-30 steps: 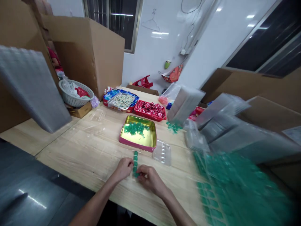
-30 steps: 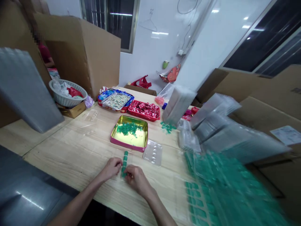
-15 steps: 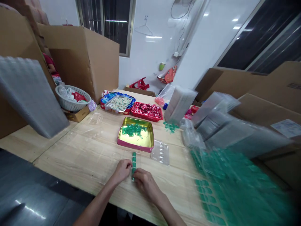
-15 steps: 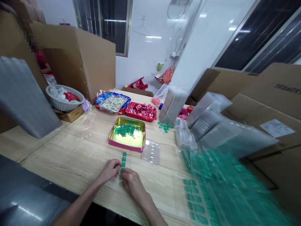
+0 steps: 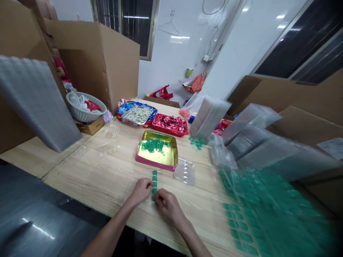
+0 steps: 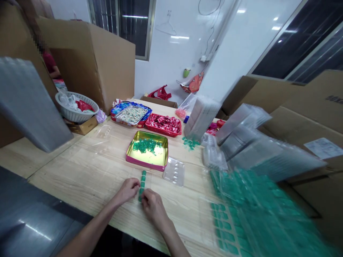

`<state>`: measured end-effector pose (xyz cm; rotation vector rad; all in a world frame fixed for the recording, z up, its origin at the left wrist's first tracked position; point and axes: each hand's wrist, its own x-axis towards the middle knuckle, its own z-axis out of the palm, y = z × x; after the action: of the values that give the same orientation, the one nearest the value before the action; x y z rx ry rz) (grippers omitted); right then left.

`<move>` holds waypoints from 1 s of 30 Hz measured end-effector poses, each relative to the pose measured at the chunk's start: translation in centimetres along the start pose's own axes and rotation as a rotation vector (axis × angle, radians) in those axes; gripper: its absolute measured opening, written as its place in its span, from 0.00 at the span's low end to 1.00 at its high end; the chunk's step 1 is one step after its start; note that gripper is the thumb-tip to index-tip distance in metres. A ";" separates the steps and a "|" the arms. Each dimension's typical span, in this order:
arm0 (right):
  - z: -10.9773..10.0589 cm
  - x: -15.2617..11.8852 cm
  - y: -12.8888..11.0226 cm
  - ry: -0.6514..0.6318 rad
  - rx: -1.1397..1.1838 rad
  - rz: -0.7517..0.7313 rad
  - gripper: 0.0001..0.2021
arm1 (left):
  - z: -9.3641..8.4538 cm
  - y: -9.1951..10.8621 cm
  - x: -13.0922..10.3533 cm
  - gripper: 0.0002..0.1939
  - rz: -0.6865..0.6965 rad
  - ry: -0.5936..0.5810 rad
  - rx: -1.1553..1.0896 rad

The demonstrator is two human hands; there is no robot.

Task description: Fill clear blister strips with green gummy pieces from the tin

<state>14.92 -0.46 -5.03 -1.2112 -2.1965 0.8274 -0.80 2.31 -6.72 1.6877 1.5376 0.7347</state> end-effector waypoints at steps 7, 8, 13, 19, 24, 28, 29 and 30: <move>0.5 0.7 0.8 0.066 0.129 0.045 0.10 | -0.1 0.3 0.0 0.12 0.003 -0.009 0.010; 0.6 0.6 0.8 0.079 0.114 0.024 0.10 | -0.1 0.3 0.0 0.11 0.002 -0.008 0.013; 0.8 -0.7 0.4 0.064 0.004 -0.116 0.11 | 0.0 0.1 -0.1 0.11 0.008 -0.010 0.028; 1.5 -1.1 0.6 0.068 -0.108 -0.158 0.12 | 0.1 -0.1 0.0 0.11 0.005 -0.002 0.049; 1.6 -1.6 0.3 0.109 -0.157 -0.179 0.13 | -0.1 0.5 -0.4 0.10 0.052 -0.036 0.064; 2.0 -2.1 -0.1 0.122 -0.331 -0.158 0.03 | -0.1 -0.1 -0.5 0.10 0.075 -0.058 0.017; 2.1 -1.9 0.0 0.133 -0.365 -0.143 0.05 | 0.0 -0.6 -0.2 0.10 0.080 -0.076 -0.014; 2.2 -1.7 0.3 0.133 -0.383 -0.140 0.06 | 0.2 -0.9 0.2 0.11 0.082 -0.106 -0.052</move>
<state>14.44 -2.41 -6.97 -1.2243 -2.3618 0.2667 -1.18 2.49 -7.60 1.7316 1.3721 0.7099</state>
